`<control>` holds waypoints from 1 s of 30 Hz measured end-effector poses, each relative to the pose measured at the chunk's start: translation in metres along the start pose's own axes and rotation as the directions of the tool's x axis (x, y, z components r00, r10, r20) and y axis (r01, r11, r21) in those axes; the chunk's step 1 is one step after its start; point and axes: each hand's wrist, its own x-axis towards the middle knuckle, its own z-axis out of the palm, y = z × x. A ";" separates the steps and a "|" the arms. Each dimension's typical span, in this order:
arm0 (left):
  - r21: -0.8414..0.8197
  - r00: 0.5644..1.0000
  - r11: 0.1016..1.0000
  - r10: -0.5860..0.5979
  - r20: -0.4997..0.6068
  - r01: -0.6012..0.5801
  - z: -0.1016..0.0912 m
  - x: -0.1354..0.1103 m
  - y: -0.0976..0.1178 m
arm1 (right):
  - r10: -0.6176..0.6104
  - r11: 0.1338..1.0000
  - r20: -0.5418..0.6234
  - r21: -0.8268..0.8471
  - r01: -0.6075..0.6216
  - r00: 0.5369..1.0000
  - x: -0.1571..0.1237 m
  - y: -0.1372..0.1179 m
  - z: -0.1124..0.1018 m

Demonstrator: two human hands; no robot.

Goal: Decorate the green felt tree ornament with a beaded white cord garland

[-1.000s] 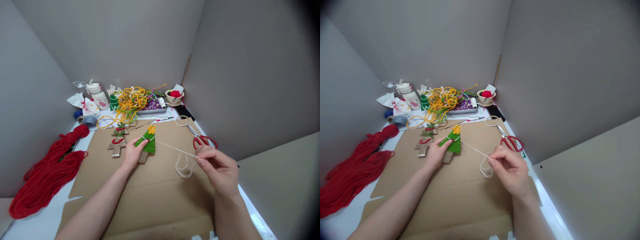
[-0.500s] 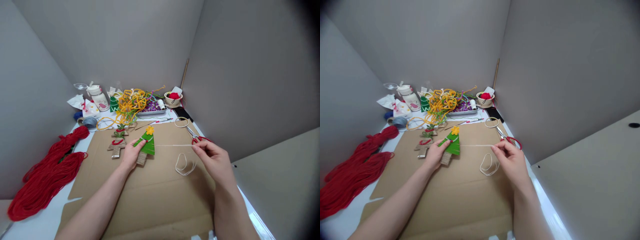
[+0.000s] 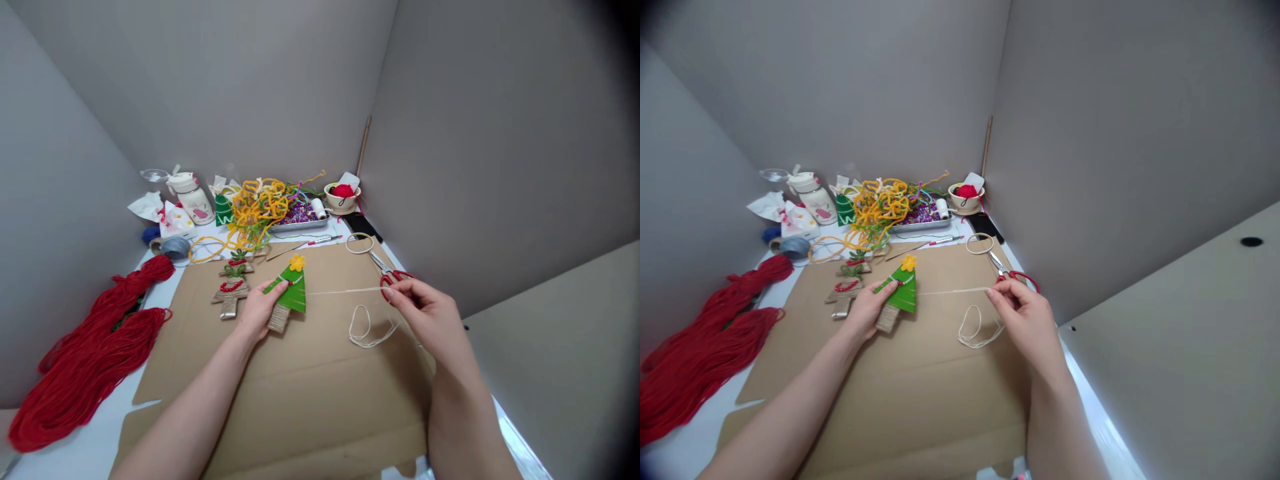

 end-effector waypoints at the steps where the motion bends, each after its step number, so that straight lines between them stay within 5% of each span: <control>1: -0.002 1.000 1.000 -0.003 0.009 0.003 -0.001 0.000 0.001 | 0.002 1.000 -0.009 -0.025 -0.002 1.000 0.001 0.002 0.001; 5: -0.006 0.999 1.000 -0.020 0.038 0.020 -0.003 -0.001 0.002 | -0.021 0.982 -0.060 -0.191 0.009 0.998 0.007 0.009 0.007; 9: 0.039 0.998 0.998 -0.047 0.038 0.046 -0.003 -0.001 0.003 | -0.050 0.925 0.042 -0.375 0.062 0.998 0.011 0.014 0.015; 21: 0.101 0.999 0.994 -0.042 -0.002 0.042 -0.001 -0.001 0.002 | 0.016 0.838 0.048 -0.545 0.013 0.999 0.016 0.022 0.026; 26: 0.076 0.999 0.996 -0.042 0.033 0.039 0.000 -0.003 0.003 | -0.107 0.888 0.026 -0.446 0.107 0.994 0.015 0.019 0.029; 30: 0.063 0.996 0.996 -0.063 0.059 0.059 -0.001 -0.003 0.004 | -0.197 0.949 0.155 -0.218 0.228 0.968 0.017 0.009 0.050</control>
